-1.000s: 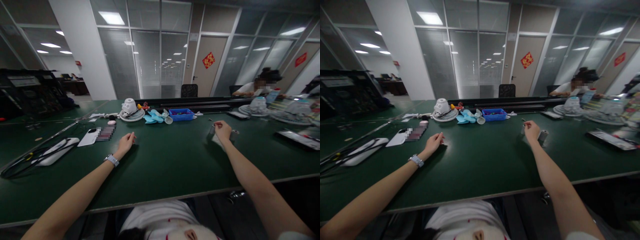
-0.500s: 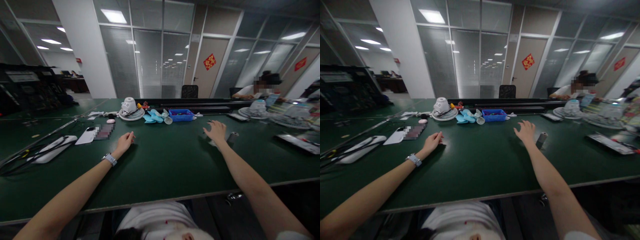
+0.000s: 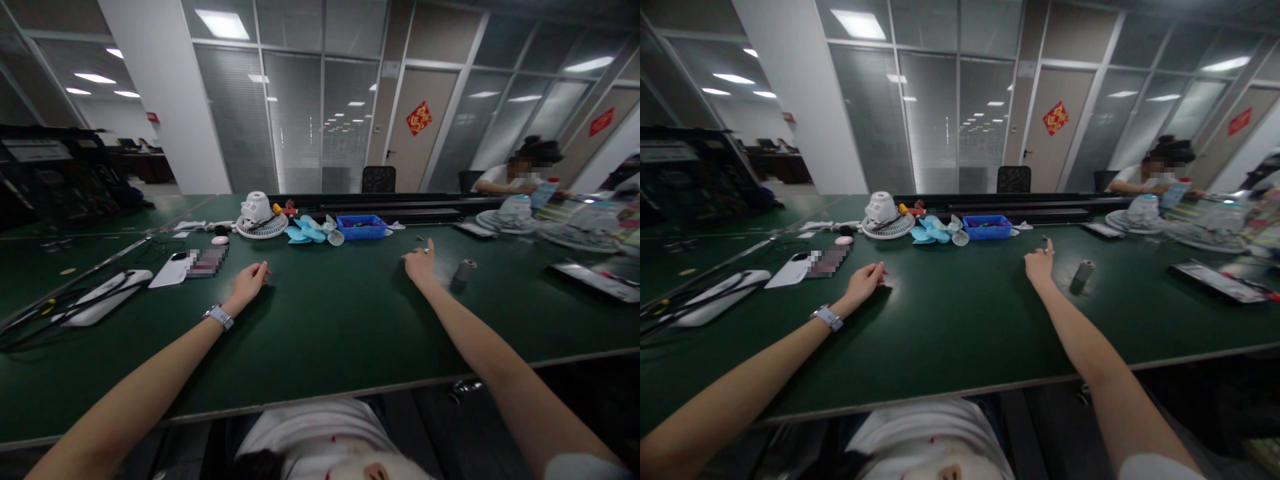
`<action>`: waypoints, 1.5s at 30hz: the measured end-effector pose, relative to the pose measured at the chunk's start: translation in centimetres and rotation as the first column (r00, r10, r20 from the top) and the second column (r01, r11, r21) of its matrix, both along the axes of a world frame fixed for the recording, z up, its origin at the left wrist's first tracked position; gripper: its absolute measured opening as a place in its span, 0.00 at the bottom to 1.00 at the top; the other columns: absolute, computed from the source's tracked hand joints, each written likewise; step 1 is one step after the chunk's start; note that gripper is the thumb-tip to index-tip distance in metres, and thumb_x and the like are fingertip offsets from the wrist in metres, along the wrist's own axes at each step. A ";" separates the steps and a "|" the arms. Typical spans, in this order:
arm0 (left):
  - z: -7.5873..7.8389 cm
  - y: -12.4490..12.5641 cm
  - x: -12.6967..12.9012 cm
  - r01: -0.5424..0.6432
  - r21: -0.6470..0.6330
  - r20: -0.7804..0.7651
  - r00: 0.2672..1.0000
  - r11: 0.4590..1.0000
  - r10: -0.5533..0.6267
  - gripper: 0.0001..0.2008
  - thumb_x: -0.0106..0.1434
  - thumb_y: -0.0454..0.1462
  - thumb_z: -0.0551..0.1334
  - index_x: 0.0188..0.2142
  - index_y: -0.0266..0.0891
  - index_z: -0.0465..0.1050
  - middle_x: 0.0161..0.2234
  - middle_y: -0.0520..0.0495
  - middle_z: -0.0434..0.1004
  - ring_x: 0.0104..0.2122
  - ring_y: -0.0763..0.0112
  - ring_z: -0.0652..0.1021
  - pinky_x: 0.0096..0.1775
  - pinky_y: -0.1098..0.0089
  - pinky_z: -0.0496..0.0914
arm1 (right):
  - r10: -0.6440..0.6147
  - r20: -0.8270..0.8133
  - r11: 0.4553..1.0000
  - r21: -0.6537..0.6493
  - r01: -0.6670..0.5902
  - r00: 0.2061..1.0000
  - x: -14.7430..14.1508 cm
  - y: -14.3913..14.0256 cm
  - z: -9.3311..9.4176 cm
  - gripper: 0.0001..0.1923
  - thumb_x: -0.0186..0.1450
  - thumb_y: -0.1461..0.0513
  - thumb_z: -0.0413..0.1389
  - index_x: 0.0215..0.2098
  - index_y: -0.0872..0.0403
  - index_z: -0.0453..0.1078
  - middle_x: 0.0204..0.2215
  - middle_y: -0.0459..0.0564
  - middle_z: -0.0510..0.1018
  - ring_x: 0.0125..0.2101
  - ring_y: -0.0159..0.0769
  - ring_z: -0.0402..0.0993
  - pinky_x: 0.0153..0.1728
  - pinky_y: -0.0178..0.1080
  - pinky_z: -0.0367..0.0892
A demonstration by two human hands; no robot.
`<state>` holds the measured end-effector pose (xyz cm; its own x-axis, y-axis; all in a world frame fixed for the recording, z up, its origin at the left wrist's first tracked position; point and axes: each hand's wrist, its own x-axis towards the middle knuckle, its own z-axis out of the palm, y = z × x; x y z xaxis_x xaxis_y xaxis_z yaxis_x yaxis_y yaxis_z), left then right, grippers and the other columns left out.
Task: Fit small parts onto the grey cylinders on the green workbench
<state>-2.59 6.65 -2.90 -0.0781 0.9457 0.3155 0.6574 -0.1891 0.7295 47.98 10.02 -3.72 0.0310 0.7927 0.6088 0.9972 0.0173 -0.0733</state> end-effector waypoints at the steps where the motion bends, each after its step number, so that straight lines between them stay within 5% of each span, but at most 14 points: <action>1: 0.1 -0.1 0.1 -0.002 0.002 -0.001 1.000 1.000 0.002 0.26 0.63 0.56 0.49 0.30 0.40 0.74 0.24 0.47 0.77 0.26 0.65 0.77 0.30 0.68 0.66 | -0.027 0.059 1.000 0.003 0.027 0.998 0.1 -0.2 0.3 0.18 0.62 0.67 0.47 0.35 0.53 0.80 0.27 0.55 0.80 0.45 0.47 0.72 0.62 0.61 0.39; 4: 0.3 -0.2 0.2 -0.009 -0.001 -0.010 1.000 1.000 0.009 0.26 0.63 0.56 0.48 0.30 0.40 0.74 0.24 0.47 0.77 0.26 0.65 0.76 0.30 0.69 0.65 | -0.117 0.151 0.988 0.117 0.099 0.982 0.8 -0.7 1.1 0.20 0.66 0.66 0.45 0.44 0.54 0.79 0.36 0.54 0.81 0.44 0.43 0.71 0.61 0.56 0.43; 8: 0.1 -0.1 0.1 -0.002 -0.009 -0.031 1.000 1.000 0.002 0.26 0.64 0.56 0.48 0.31 0.39 0.75 0.25 0.48 0.76 0.26 0.65 0.77 0.30 0.69 0.65 | -0.210 0.039 0.956 0.219 0.197 0.977 2.7 -1.1 1.6 0.20 0.69 0.64 0.45 0.48 0.56 0.77 0.39 0.57 0.81 0.42 0.43 0.71 0.56 0.50 0.51; 15: 0.4 -0.5 0.2 0.007 -0.022 -0.013 1.000 1.000 -0.007 0.26 0.64 0.56 0.49 0.32 0.39 0.74 0.25 0.48 0.76 0.26 0.65 0.76 0.30 0.69 0.65 | -0.291 -0.129 0.944 0.120 0.306 0.948 3.3 -1.6 1.8 0.20 0.69 0.61 0.46 0.51 0.58 0.76 0.42 0.62 0.80 0.39 0.45 0.73 0.40 0.42 0.61; 20: 0.8 -0.8 0.3 0.010 -0.018 -0.006 1.000 1.000 -0.010 0.26 0.64 0.55 0.49 0.31 0.39 0.74 0.24 0.49 0.76 0.27 0.65 0.77 0.31 0.69 0.65 | -0.252 -0.172 0.953 0.129 0.276 0.952 3.0 -1.9 2.0 0.21 0.71 0.62 0.44 0.53 0.57 0.74 0.45 0.61 0.79 0.41 0.45 0.74 0.39 0.41 0.63; 31: 0.4 -0.6 0.2 0.013 -0.019 0.025 1.000 1.000 -0.012 0.25 0.63 0.55 0.50 0.31 0.39 0.75 0.24 0.49 0.75 0.26 0.65 0.78 0.32 0.68 0.66 | -0.405 -0.211 0.914 -0.076 0.398 0.890 2.1 -2.9 3.1 0.21 0.70 0.57 0.46 0.49 0.57 0.77 0.39 0.65 0.80 0.40 0.50 0.77 0.40 0.45 0.68; 38: 0.5 0.2 -0.2 -0.007 -0.032 0.252 0.968 0.999 0.015 0.24 0.59 0.56 0.55 0.28 0.38 0.74 0.22 0.49 0.74 0.23 0.68 0.74 0.28 0.69 0.67 | -0.380 -0.347 0.925 -0.161 0.345 0.858 2.6 -3.3 3.0 0.21 0.66 0.53 0.52 0.51 0.52 0.76 0.42 0.61 0.80 0.42 0.50 0.76 0.42 0.46 0.68; 45: 0.3 1.5 -1.3 -0.086 -0.068 0.468 0.877 0.994 0.108 0.22 0.54 0.55 0.59 0.26 0.36 0.73 0.20 0.49 0.71 0.21 0.71 0.71 0.27 0.70 0.65 | -0.290 -0.471 0.956 -0.115 0.268 0.833 4.4 -2.4 1.0 0.28 0.60 0.52 0.58 0.57 0.51 0.68 0.42 0.54 0.80 0.41 0.45 0.76 0.44 0.44 0.68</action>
<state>-3.91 8.11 -2.58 -0.2991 0.9376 0.1775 0.2485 -0.1031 0.9631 52.40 7.63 -2.68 0.5331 0.7304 0.4270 0.7999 -0.2706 -0.5357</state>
